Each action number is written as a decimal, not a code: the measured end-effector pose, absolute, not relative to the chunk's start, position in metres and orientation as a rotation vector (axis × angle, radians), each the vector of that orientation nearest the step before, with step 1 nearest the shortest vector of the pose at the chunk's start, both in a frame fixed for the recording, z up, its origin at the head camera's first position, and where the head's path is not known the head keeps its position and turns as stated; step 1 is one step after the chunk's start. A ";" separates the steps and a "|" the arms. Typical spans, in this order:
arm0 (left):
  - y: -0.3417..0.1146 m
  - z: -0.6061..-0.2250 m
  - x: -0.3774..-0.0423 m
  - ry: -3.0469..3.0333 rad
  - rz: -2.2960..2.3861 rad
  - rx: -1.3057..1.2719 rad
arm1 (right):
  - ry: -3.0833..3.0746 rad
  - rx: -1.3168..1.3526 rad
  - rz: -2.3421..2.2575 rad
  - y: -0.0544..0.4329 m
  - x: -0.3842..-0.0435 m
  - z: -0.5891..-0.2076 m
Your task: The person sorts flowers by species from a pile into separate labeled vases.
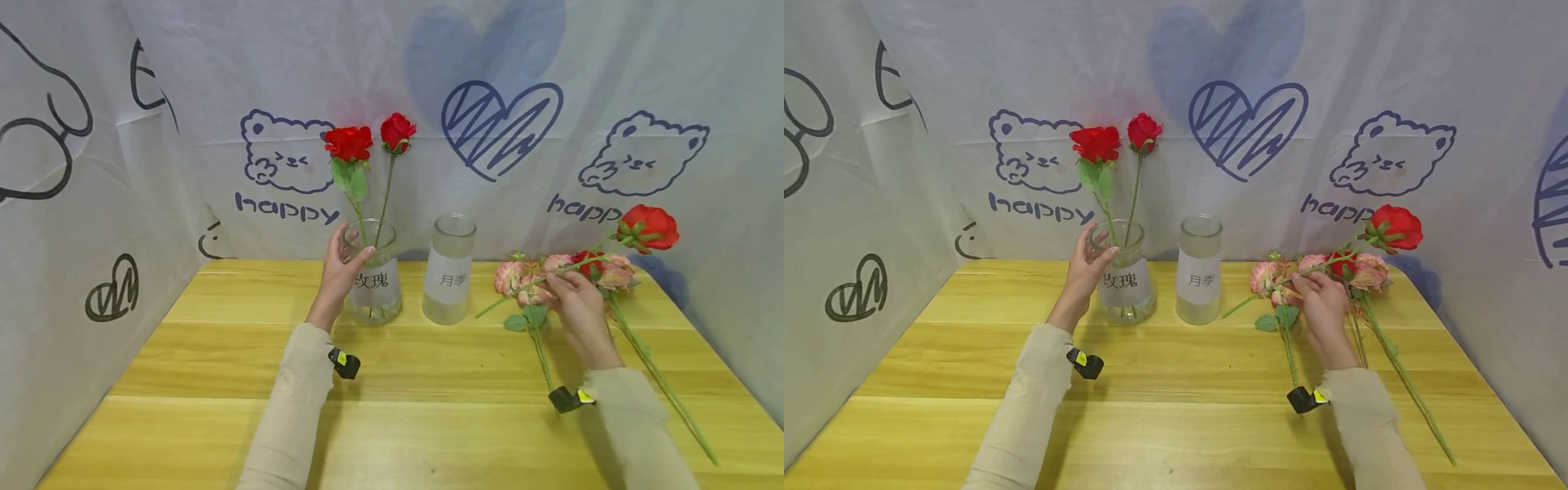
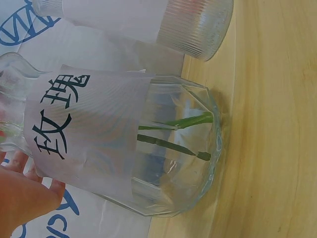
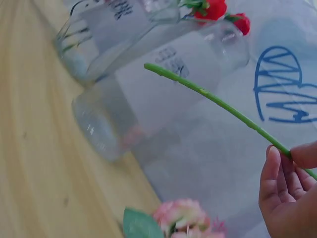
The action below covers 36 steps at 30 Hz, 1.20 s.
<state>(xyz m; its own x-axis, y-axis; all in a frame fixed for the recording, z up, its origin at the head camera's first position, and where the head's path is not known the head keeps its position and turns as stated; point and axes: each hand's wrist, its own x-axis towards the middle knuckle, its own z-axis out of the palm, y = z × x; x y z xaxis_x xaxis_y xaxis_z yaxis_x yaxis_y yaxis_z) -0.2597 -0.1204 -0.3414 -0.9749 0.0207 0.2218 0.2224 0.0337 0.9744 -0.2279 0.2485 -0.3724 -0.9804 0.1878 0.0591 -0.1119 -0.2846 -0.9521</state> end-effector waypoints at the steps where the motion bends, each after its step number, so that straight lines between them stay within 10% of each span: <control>1: -0.120 -0.341 -0.260 -2.147 -2.073 -0.255 | -1.721 -0.092 2.404 0.246 -0.229 -0.370; 36: -0.121 -0.341 -0.259 -2.136 -2.081 -0.269 | -1.733 0.126 2.260 0.147 -0.287 -0.270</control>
<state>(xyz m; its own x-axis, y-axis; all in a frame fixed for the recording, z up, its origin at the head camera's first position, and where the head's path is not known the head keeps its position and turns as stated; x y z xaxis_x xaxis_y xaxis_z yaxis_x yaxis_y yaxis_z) -0.2590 -0.1208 -0.3407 -0.9730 0.0251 0.2293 0.2299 0.0230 0.9729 -0.2873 0.1471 -0.2699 -0.9542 0.1748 0.2429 -0.2799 -0.2345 -0.9310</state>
